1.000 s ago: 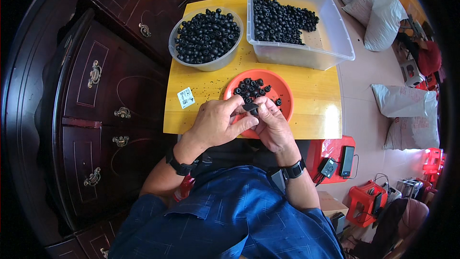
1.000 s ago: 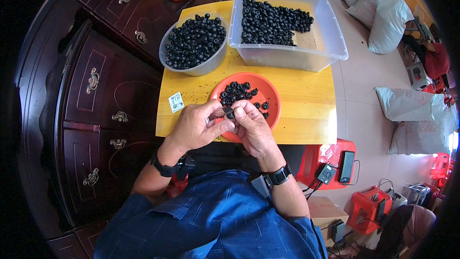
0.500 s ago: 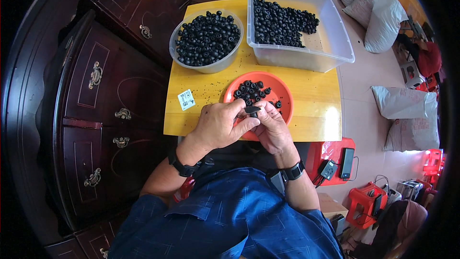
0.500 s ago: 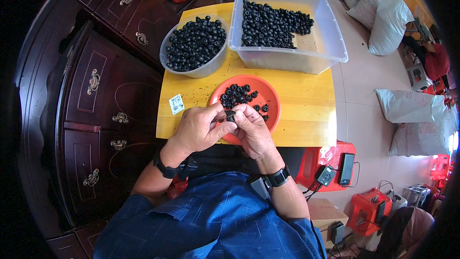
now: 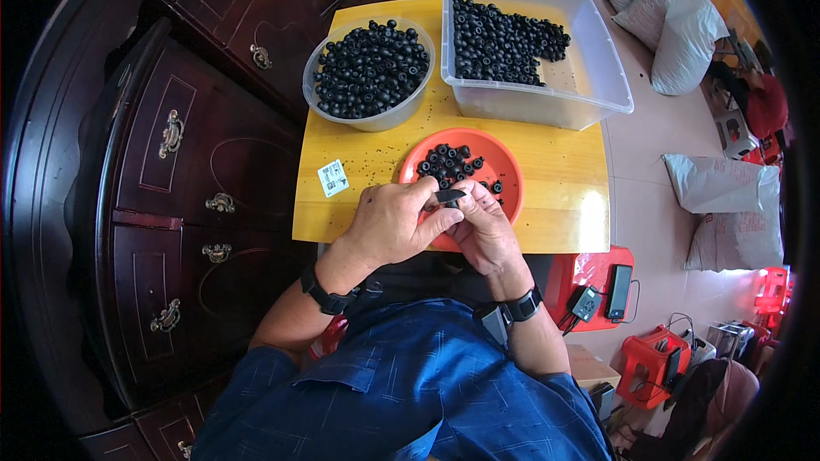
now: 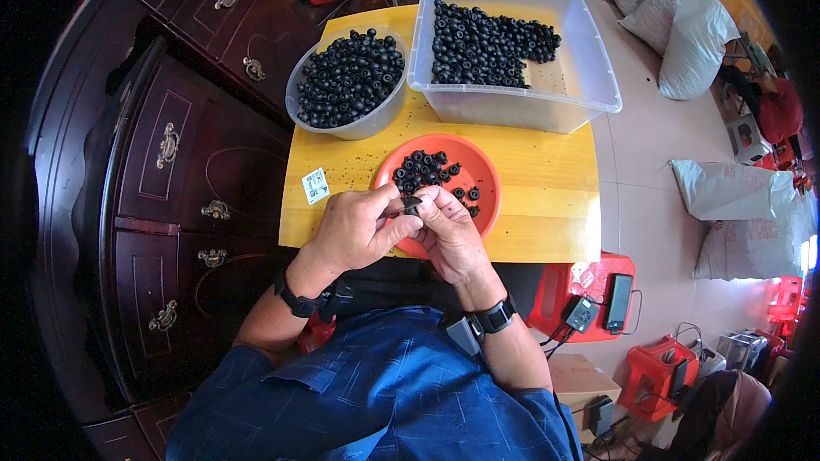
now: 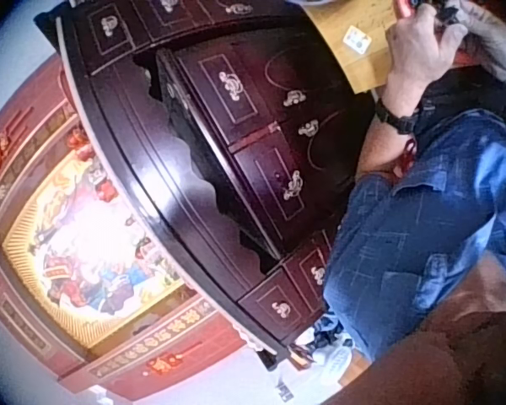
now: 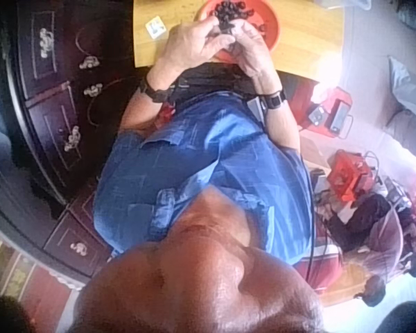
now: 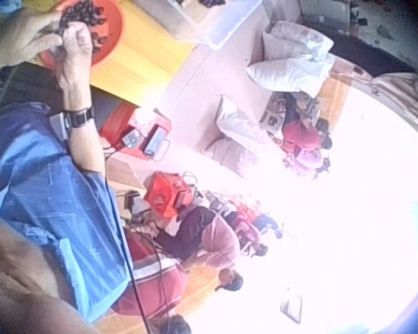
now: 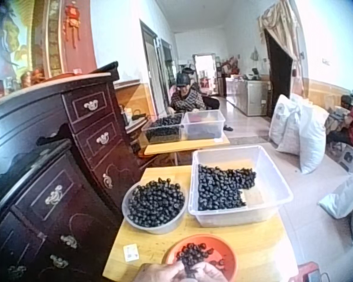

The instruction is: Sorting and inspecting black berries or small fruits at a table.

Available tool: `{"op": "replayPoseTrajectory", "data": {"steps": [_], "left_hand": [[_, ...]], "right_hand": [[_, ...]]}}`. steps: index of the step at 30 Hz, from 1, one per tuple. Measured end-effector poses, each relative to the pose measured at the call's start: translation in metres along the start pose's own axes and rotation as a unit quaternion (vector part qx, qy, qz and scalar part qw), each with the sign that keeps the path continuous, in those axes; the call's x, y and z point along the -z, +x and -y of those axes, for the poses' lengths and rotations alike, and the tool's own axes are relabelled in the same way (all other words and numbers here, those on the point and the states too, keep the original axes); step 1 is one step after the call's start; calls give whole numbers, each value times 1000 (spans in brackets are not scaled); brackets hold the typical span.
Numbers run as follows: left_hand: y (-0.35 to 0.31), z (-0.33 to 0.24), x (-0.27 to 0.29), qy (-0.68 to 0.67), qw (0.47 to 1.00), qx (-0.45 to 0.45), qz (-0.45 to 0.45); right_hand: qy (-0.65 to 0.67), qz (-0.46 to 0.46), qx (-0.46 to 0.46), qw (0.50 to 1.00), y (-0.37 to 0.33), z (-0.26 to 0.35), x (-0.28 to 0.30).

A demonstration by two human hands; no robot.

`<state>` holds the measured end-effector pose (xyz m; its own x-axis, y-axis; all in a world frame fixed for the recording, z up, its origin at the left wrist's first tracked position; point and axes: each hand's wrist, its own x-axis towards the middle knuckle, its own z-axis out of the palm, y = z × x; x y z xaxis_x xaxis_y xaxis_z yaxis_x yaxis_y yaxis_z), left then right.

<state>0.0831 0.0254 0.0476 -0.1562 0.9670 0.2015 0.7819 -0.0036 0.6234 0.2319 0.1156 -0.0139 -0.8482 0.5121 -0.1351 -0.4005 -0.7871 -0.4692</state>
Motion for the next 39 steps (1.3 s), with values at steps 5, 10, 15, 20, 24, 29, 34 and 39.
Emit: {"op": "replayPoseTrajectory", "data": {"steps": [5,10,15,20,24,29,34,39], "left_hand": [[-1,-1,0,22,999,22,18],[-2,0,-6,6,1000,16,5],[-2,-2,6,-75,996,31,-47],[-1,-14,3,-136,987,19,-79],[-2,-6,1,-108,992,-1,-65],[9,14,37,-23,996,79,-35],[38,62,88,146,952,123,-238],[38,79,89,139,953,134,-234]], "right_hand": [[-6,-26,3,1000,1,-4,3],[34,-4,5,999,3,-4,4],[60,22,-4,998,5,0,-2],[49,17,-29,998,8,-6,-4],[0,-17,-39,999,-1,0,-9],[-289,-57,55,954,-16,17,-2],[-580,-102,156,793,-18,35,-2],[-763,-88,232,597,-10,28,11]]}}
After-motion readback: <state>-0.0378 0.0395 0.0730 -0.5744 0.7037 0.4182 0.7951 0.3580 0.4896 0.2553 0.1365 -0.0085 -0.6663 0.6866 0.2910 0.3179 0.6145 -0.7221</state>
